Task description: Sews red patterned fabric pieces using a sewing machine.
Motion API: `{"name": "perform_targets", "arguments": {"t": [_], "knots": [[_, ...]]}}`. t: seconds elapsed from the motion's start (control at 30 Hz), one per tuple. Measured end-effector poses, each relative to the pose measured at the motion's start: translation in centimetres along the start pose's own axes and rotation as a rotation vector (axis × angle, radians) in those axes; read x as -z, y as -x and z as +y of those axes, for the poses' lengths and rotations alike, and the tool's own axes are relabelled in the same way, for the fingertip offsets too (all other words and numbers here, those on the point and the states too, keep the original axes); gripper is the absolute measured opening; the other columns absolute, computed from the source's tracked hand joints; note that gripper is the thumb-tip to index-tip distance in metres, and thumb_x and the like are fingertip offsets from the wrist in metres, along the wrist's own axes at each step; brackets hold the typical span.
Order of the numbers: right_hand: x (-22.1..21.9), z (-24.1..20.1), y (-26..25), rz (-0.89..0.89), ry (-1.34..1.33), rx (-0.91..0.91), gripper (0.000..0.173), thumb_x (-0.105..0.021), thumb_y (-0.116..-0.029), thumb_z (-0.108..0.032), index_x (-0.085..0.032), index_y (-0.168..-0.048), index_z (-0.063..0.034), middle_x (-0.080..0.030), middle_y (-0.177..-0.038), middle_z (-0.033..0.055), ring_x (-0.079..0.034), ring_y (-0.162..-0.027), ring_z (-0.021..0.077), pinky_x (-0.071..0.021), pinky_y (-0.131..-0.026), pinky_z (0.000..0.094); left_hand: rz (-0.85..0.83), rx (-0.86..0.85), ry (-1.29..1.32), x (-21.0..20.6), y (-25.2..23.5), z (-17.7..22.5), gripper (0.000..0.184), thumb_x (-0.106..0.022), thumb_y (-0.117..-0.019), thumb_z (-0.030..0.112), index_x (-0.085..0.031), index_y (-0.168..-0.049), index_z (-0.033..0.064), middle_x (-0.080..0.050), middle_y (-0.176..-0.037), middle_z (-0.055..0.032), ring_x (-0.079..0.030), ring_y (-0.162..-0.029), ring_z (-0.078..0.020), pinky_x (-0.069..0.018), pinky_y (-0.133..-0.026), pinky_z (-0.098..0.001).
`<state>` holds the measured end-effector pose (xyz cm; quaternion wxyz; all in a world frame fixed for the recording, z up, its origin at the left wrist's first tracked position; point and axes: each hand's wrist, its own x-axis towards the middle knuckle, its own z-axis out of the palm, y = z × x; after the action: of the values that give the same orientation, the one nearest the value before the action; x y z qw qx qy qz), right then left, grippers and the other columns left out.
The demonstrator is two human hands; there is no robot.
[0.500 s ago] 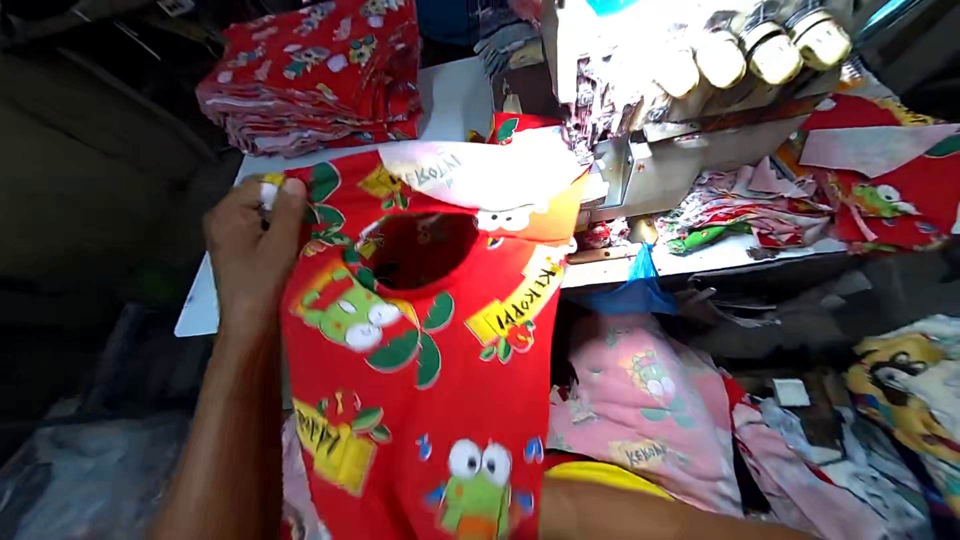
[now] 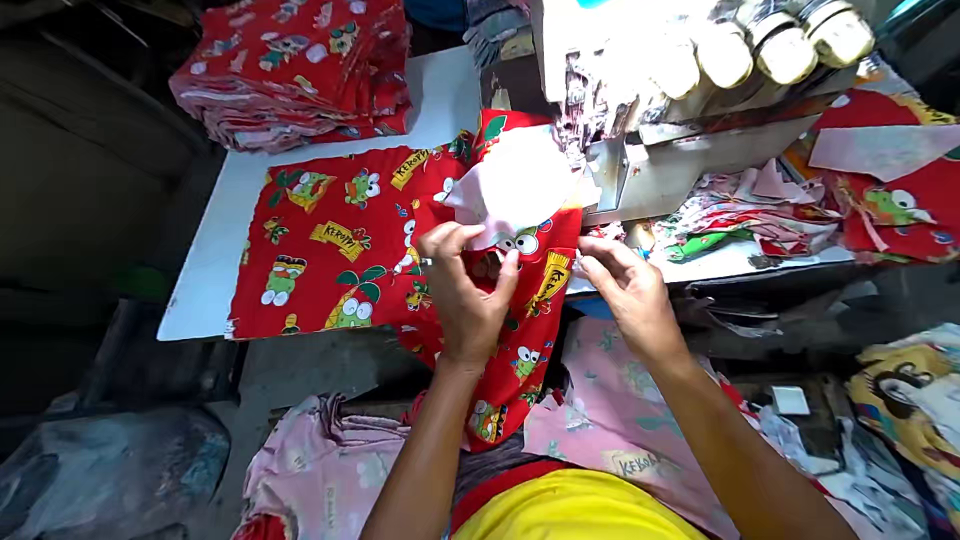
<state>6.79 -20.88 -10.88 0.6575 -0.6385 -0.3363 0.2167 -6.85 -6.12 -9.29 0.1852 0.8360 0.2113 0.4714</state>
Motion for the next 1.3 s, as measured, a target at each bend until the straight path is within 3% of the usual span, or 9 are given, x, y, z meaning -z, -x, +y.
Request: {"name": "perform_targets", "arguments": {"t": [0.1,0.27,0.47,0.63,0.73,0.8,0.93,1.07,1.3], "knots": [[-1.4,-0.4,-0.4,-0.041,-0.276,-0.106,0.029,-0.063,-0.1013,-0.011,-0.063,-0.129,-0.005,-0.071,-0.109,0.0049,-0.069,-0.09,0.0082,-0.0587,-0.079,0.0247,-0.001,-0.03,-0.121,-1.6,-0.5,0.4,0.04,-0.072,-0.0907,0.015,-0.058,-0.126,0.004,-0.051,-0.131,-0.0162,-0.051,-0.125,-0.0263,-0.0448,-0.103,-0.0359],[-1.8,0.3,1.3,-0.043,-0.287,-0.117,0.01,-0.07,-0.0962,-0.016,-0.072,-0.092,-0.006,-0.065,-0.09,0.0018,-0.063,-0.077,0.0087,-0.0577,-0.071,0.0249,-0.034,-0.079,-0.198,-1.6,-0.7,-0.5,0.036,-0.068,-0.0916,0.009,-0.061,-0.126,0.0037,-0.053,-0.134,-0.0166,-0.05,-0.128,-0.0296,-0.0439,-0.105,-0.0404],[-2.3,-0.1,3.1,-0.032,-0.33,-0.175,0.009,-0.061,-0.1013,-0.011,-0.064,-0.109,-0.0077,-0.066,-0.084,0.0,-0.064,-0.074,0.0052,-0.0556,-0.07,0.0216,-0.06,-0.132,-0.186,-0.4,-1.0,-1.9,0.036,-0.064,-0.0953,0.009,-0.063,-0.131,0.0056,-0.053,-0.14,-0.0176,-0.05,-0.131,-0.031,-0.0425,-0.107,-0.0427],[-2.7,-0.4,3.6,0.004,-0.333,-0.164,0.017,-0.059,-0.1029,-0.01,-0.064,-0.118,-0.0046,-0.071,-0.095,0.0029,-0.069,-0.086,0.0078,-0.0587,-0.08,0.0251,-0.204,-0.07,0.074,2.2,-3.5,-2.0,0.023,-0.059,-0.1048,0.019,-0.072,-0.111,0.0011,-0.062,-0.131,-0.0113,-0.056,-0.124,-0.0158,-0.0447,-0.105,-0.0313],[-2.9,-0.2,3.7,-0.004,-0.364,-0.164,0.02,-0.052,-0.1062,-0.012,-0.059,-0.123,-0.0043,-0.068,-0.102,0.005,-0.068,-0.093,0.01,-0.0589,-0.086,0.0289,-0.334,0.233,0.364,2.2,-7.5,-2.8,0.026,-0.052,-0.107,0.02,-0.07,-0.106,0.0014,-0.068,-0.108,0.0005,-0.062,-0.097,0.0006,-0.0518,-0.089,-0.0214],[-3.2,0.0,3.7,-0.004,-0.382,-0.166,0.017,-0.05,-0.1068,-0.012,-0.056,-0.122,-0.0061,-0.067,-0.103,0.005,-0.069,-0.091,0.0102,-0.0595,-0.082,0.0285,-0.337,0.216,0.336,1.9,-9.4,-3.0,0.026,-0.047,-0.1095,0.022,-0.066,-0.105,0.0052,-0.066,-0.093,0.004,-0.062,-0.086,0.0017,-0.0531,-0.082,-0.0209],[-3.1,0.1,4.4,0.02,-0.272,-0.143,0.02,-0.054,-0.1049,-0.011,-0.057,-0.124,-0.0033,-0.068,-0.095,0.0034,-0.067,-0.083,0.0055,-0.0563,-0.074,0.0216,-0.45,-0.29,-0.141,3.6,-7.7,2.7,0.025,-0.053,-0.105,0.013,-0.071,-0.102,-0.0047,-0.068,-0.092,-0.0196,-0.066,-0.082,-0.0303,-0.053,-0.074,-0.0443],[-2.1,0.0,5.7,0.015,-0.169,-0.051,0.021,-0.053,-0.1043,-0.009,-0.064,-0.116,0.004,-0.072,-0.1,0.0024,-0.068,-0.091,0.0007,-0.056,-0.083,0.0178,-0.54,-0.423,-0.246,3.1,-0.2,6.3,0.02,-0.061,-0.0997,0.017,-0.076,-0.094,0.0047,-0.064,-0.071,-0.0102,-0.059,-0.054,-0.0228,-0.0463,-0.047,-0.0335],[-1.5,-0.8,3.0,0.002,-0.183,-0.013,0.02,-0.054,-0.1044,-0.01,-0.067,-0.112,0.0033,-0.072,-0.094,0.0001,-0.067,-0.085,-0.0023,-0.0557,-0.079,0.014,-0.493,-0.268,-0.342,1.2,-2.7,7.3,0.019,-0.061,-0.0983,0.015,-0.076,-0.105,0.0058,-0.065,-0.077,-0.0084,-0.057,-0.057,-0.0193,-0.0429,-0.049,-0.0284]]}}
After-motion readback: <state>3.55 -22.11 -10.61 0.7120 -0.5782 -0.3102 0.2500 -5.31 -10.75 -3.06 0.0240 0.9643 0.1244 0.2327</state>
